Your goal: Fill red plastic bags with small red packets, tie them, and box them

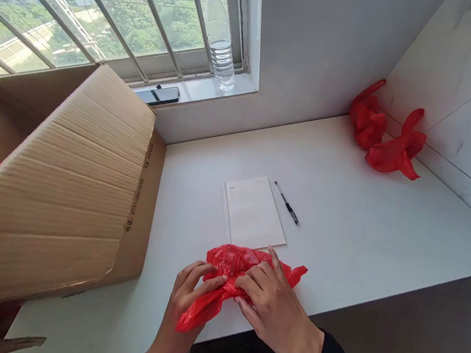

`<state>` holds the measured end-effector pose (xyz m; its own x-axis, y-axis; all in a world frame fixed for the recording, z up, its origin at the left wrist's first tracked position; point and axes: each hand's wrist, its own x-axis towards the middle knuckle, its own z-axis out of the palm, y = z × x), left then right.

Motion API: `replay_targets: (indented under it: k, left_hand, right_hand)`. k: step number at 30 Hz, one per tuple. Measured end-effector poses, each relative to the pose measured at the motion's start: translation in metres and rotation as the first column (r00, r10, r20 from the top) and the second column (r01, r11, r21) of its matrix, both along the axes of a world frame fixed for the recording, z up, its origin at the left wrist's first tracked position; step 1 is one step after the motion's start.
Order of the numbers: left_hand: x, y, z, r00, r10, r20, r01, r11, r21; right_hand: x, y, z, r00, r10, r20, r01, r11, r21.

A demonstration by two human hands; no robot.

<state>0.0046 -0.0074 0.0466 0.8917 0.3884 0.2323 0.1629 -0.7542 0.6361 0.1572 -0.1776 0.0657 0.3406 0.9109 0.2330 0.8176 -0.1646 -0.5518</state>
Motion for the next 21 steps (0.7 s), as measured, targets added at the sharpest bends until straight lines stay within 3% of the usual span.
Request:
replay_targets:
  k: [2,9,13,17,21]
  left_hand:
    - [-0.002,0.001,-0.001,1.000,-0.001,0.019,0.001,1.000,0.018]
    - [-0.013,0.004,0.005,0.977,0.213,0.030,-0.211,0.975,-0.076]
    - [-0.003,-0.002,0.014,0.988,0.151,-0.026,-0.154,0.970,-0.187]
    - [0.010,-0.009,0.015,0.998,0.047,-0.040,-0.054,0.977,-0.206]
    - [0.009,-0.011,0.011,0.994,0.105,-0.040,-0.112,0.959,-0.262]
  right_hand:
    - [0.008,-0.004,-0.002,1.000,-0.001,0.008,0.001,0.999,-0.045]
    - [0.031,-0.012,0.007,0.997,-0.075,-0.021,0.075,0.997,-0.006]
    - [0.023,-0.005,0.007,0.996,-0.040,-0.078,0.038,0.999,-0.030]
    - [0.017,0.000,0.001,0.999,-0.016,-0.044,0.010,0.993,-0.119]
    - [0.020,-0.007,-0.003,0.993,0.009,-0.117,-0.027,0.987,-0.158]
